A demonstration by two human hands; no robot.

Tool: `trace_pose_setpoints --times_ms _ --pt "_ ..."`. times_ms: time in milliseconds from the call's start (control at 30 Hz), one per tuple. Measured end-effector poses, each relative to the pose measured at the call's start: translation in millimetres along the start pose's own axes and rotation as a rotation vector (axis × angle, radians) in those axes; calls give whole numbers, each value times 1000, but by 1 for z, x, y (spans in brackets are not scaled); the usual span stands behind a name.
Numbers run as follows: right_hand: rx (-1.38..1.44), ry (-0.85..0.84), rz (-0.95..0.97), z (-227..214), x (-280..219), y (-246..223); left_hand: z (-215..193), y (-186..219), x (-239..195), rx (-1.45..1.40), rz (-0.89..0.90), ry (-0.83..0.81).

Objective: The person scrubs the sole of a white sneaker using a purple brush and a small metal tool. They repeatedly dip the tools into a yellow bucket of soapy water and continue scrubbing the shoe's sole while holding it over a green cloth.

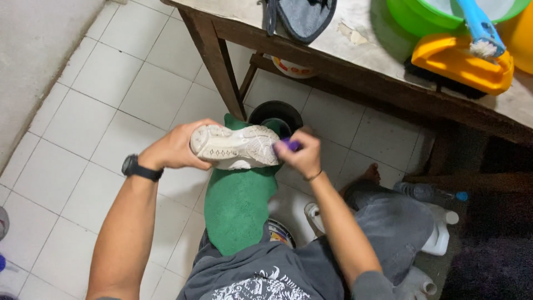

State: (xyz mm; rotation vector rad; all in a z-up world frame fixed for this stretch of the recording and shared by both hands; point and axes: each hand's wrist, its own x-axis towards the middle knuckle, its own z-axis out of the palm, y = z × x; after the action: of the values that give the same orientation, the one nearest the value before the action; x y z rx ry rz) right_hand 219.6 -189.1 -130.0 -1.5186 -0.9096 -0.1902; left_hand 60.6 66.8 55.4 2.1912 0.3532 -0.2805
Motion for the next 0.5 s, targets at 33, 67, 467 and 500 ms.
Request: trace_pose_setpoints --times_ms 33,67,467,500 --pt "-69 34 87 -8 1 28 -3 3 6 4 8 -22" --pt "-71 40 84 -3 9 -5 -3 5 7 8 12 -23" --pt "6 -131 -260 4 39 -87 -4 1 20 -18 13 -100" --pt "12 -119 -266 6 37 -83 -5 2 20 -13 14 -102"
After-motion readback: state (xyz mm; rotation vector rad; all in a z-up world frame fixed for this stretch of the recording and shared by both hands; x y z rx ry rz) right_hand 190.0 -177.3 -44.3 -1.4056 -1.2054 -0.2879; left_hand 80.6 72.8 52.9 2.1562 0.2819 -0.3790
